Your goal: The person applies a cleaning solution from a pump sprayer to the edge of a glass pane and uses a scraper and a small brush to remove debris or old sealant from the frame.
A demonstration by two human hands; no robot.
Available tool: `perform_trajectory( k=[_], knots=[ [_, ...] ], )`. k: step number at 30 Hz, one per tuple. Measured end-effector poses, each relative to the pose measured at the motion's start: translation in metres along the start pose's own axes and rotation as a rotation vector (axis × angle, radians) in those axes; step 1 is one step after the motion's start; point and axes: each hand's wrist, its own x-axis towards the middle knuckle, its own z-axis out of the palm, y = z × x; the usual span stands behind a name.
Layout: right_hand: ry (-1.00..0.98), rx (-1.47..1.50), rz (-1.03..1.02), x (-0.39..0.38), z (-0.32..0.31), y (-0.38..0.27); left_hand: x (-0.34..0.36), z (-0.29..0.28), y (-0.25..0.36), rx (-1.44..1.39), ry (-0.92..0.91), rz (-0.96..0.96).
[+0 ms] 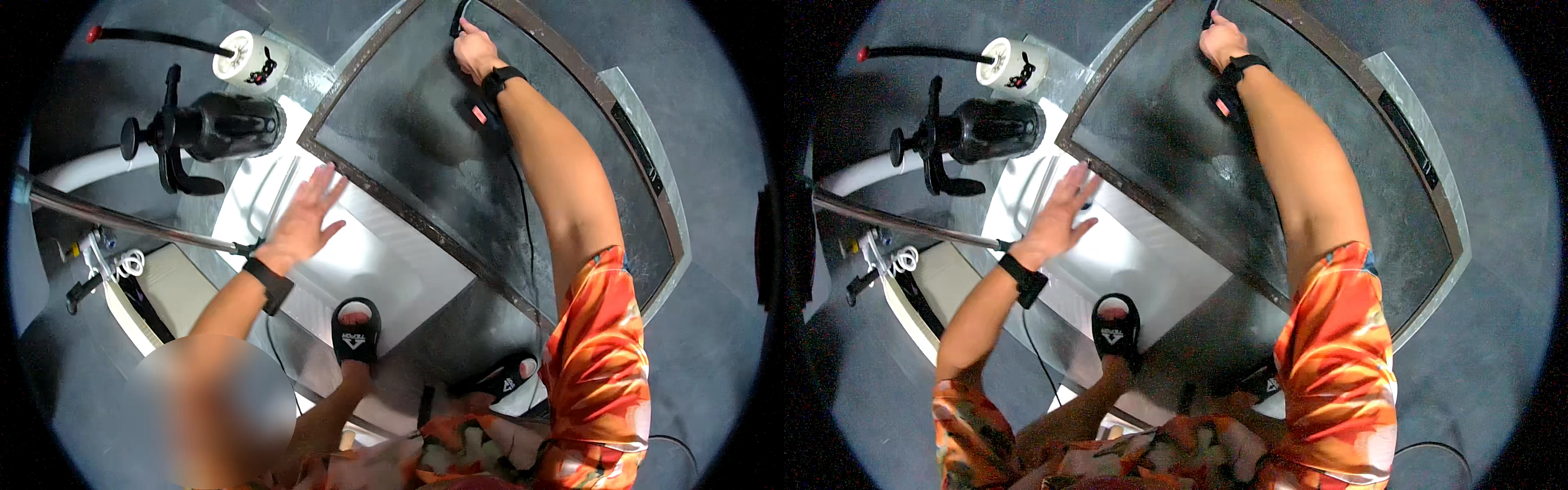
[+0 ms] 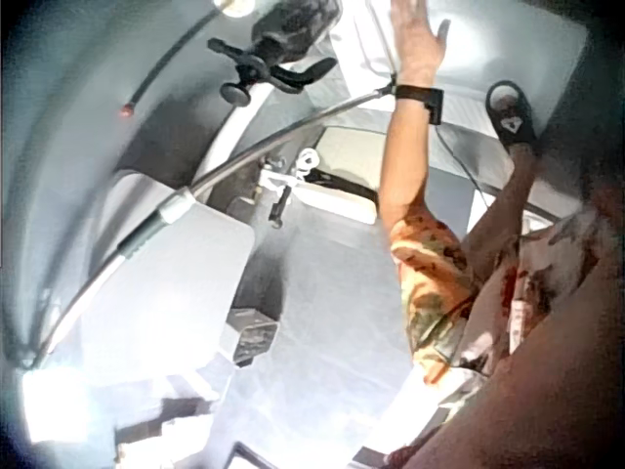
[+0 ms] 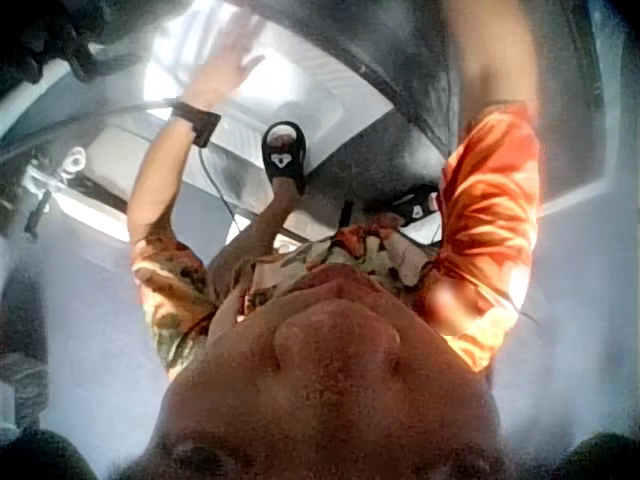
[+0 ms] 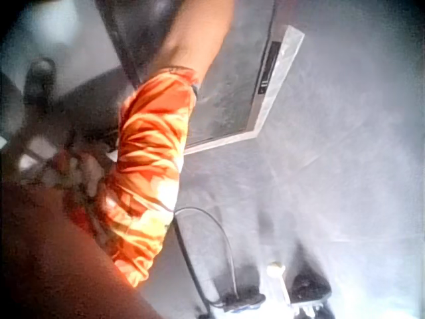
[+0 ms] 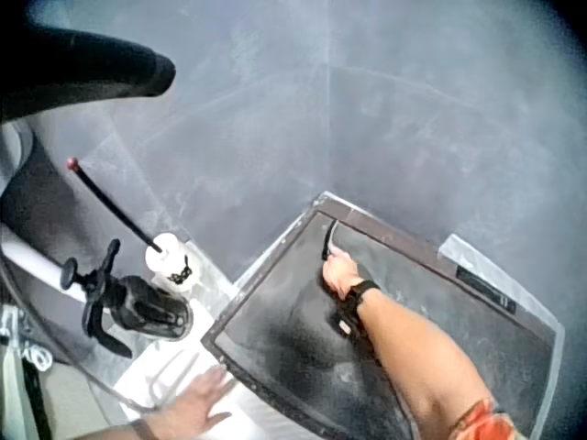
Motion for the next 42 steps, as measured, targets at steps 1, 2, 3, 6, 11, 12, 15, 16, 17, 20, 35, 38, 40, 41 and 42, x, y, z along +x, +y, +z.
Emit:
perform_trajectory(
  k=[1,2,3,6,11,12,15,16,17,20,35,38,40,41,42],
  knots=[
    [-0.055,0.074,0.204,0.005,0.004,-0.016,0.000,0.009,0.002,0.011,-0.015,-0.001],
    [-0.094,0.131,0.399,0.013,0.006,-0.032,0.000,0.016,0.003,0.006,-0.039,-0.015],
    [-0.088,0.163,0.414,0.009,0.006,-0.058,0.000,0.026,0.003,-0.049,-0.016,-0.059],
    [0.068,-0.180,0.164,0.027,0.012,-0.003,0.012,0.025,0.016,0.036,0.028,-0.054],
    [-0.074,-0.256,0.040,0.030,0.026,-0.033,0.006,0.013,0.020,0.174,-0.016,-0.094],
    [-0.084,-0.098,0.102,0.026,0.018,-0.051,0.008,0.011,0.021,0.179,-0.013,-0.091],
    [-0.101,-0.520,0.124,0.083,0.012,-0.013,0.024,0.004,0.024,0.192,-0.020,-0.033],
    [-0.145,-0.685,0.077,0.091,0.010,-0.008,0.025,0.004,0.022,0.190,-0.024,-0.026],
    [-0.010,-0.588,0.057,0.090,0.010,0.001,0.026,0.004,0.020,0.188,-0.027,-0.018],
    [-0.345,-0.302,0.093,0.066,0.001,-0.050,0.018,0.006,0.020,0.212,-0.055,-0.065],
    [-0.294,0.458,0.387,-0.003,0.035,-0.094,0.011,0.014,0.023,0.183,-0.023,-0.135],
    [-0.520,0.304,0.340,-0.070,0.038,-0.122,0.018,0.014,0.025,0.202,-0.008,-0.116],
    [-0.603,0.304,0.305,-0.131,0.052,-0.159,0.017,0.014,0.025,0.230,-0.022,-0.128],
    [-0.534,0.278,0.104,-0.158,0.082,-0.146,0.021,0.011,0.025,0.256,0.000,-0.093],
    [-0.427,0.124,-0.100,-0.191,0.115,-0.146,0.023,0.008,0.027,0.264,-0.025,-0.098]
  ],
)
